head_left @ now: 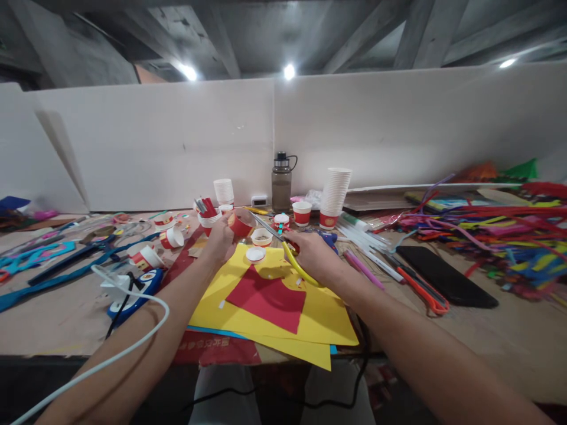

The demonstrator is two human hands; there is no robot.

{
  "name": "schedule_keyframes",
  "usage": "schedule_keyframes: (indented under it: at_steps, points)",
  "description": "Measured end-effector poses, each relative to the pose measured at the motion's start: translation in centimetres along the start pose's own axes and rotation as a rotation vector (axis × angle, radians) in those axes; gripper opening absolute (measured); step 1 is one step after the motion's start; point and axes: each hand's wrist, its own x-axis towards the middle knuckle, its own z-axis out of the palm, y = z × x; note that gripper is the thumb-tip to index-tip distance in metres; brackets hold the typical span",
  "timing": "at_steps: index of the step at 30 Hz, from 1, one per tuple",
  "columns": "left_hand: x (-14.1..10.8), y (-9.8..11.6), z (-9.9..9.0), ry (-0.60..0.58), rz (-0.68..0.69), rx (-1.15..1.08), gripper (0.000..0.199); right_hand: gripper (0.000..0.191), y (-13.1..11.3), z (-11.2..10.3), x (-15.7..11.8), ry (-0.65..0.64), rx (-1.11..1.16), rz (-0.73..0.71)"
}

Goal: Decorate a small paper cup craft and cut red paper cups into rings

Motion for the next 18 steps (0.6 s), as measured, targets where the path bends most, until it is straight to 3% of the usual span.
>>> schedule_keyframes:
  at_steps: [5,11,18]
  points:
    - [0.01,0.41,0.09,0.011,0.104,0.040,0.023,0.029,0.05,0.01,-0.06,-0.005,0.012,-0.018]
    - [-0.63,-0.14,0.57,-0.093,0.042,0.045,0.023,0.035,0.29,0.10,-0.06,0.001,-0.052,-0.022]
    - [-0.78,0.12,0.83,-0.105,0.034,0.037,0.023,0.030,0.12,0.08,-0.02,0.002,0.002,-0.016]
